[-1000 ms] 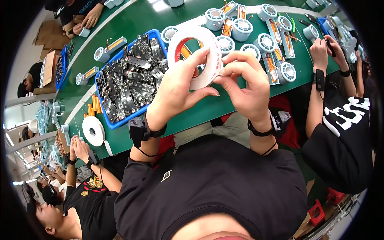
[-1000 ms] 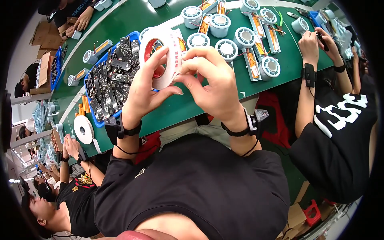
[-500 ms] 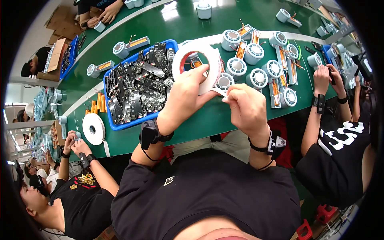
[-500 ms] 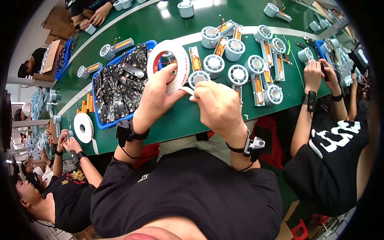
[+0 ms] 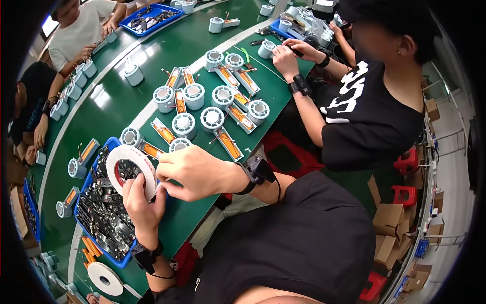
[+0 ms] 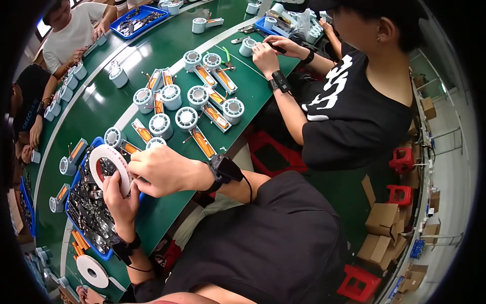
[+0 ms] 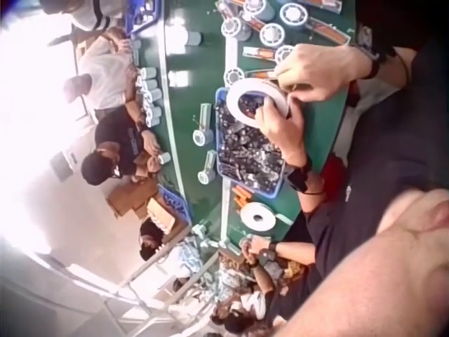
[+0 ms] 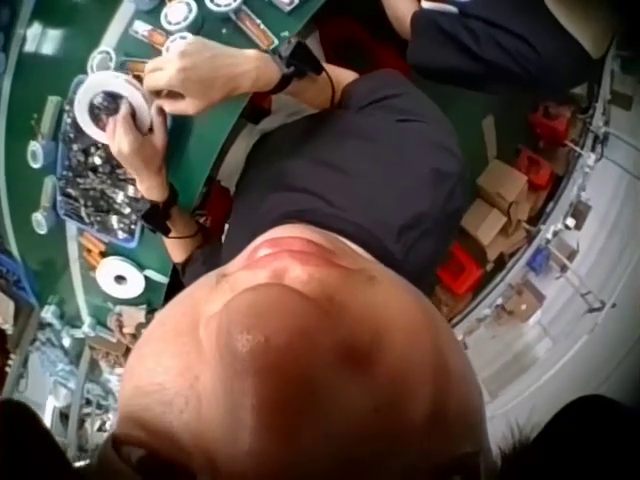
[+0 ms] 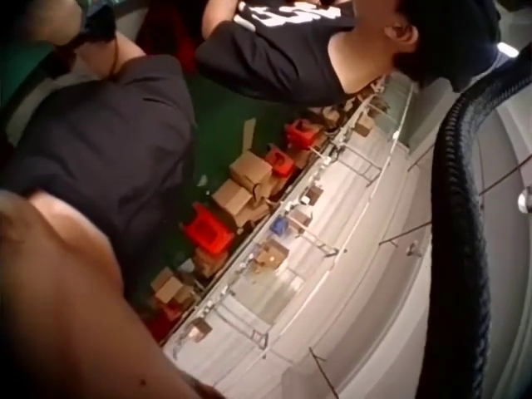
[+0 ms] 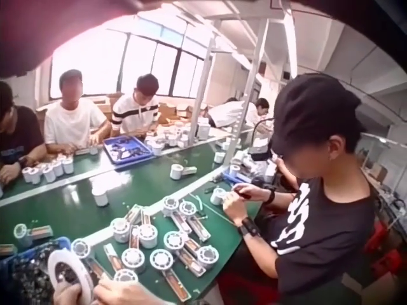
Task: The person peels a strip of tape from a roll, applies it to a circuit board, and then places the board into a plastic fan housing. This process is repeated for several units on the assembly line.
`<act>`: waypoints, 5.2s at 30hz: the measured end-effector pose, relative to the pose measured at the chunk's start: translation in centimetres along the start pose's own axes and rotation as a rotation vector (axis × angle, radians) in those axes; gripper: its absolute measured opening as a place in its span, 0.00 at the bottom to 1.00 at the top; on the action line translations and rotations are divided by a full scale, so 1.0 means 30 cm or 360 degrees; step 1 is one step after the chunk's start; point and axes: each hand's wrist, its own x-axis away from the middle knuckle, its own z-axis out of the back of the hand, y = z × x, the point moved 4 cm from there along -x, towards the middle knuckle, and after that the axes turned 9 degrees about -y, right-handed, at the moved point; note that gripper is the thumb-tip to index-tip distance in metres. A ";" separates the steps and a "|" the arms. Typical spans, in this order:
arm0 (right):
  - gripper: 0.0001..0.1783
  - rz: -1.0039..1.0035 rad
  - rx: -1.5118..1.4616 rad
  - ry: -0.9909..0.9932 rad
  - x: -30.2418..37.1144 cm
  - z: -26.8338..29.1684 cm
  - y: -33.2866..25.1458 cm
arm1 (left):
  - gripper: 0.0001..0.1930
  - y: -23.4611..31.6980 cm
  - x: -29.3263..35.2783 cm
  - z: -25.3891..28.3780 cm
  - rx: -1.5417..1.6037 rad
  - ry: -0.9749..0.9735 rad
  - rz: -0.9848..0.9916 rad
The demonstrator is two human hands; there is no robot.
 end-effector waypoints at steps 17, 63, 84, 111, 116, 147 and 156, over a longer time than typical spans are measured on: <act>0.10 0.0077 -0.0029 0.0329 -0.100 -0.099 -0.052 | 0.22 -0.095 0.116 0.037 0.0005 0.0348 0.0133; 0.19 -0.0433 0.0674 -0.0980 -0.902 -0.365 0.780 | 0.19 -0.140 0.111 0.000 -0.0017 0.0363 0.0242; 0.28 -0.0673 0.1025 -0.0603 -0.711 -0.094 0.684 | 0.20 -0.137 0.111 -0.007 -0.0053 0.0331 0.0182; 0.06 0.0343 -0.0111 0.0278 -0.091 -0.139 -0.061 | 0.27 -0.154 0.141 0.002 0.0202 0.0302 0.0319; 0.07 0.0140 -0.0109 0.0230 -0.111 -0.131 -0.044 | 0.26 -0.134 0.119 0.006 0.0034 0.0288 0.0280; 0.11 -0.0264 -0.0333 0.0071 -0.509 0.099 0.431 | 0.23 -0.085 0.113 0.042 -0.0190 0.0441 -0.0041; 0.09 -0.0810 -0.0253 -0.0609 -0.694 -0.168 0.725 | 0.22 -0.133 0.117 0.028 -0.0136 0.0479 0.0077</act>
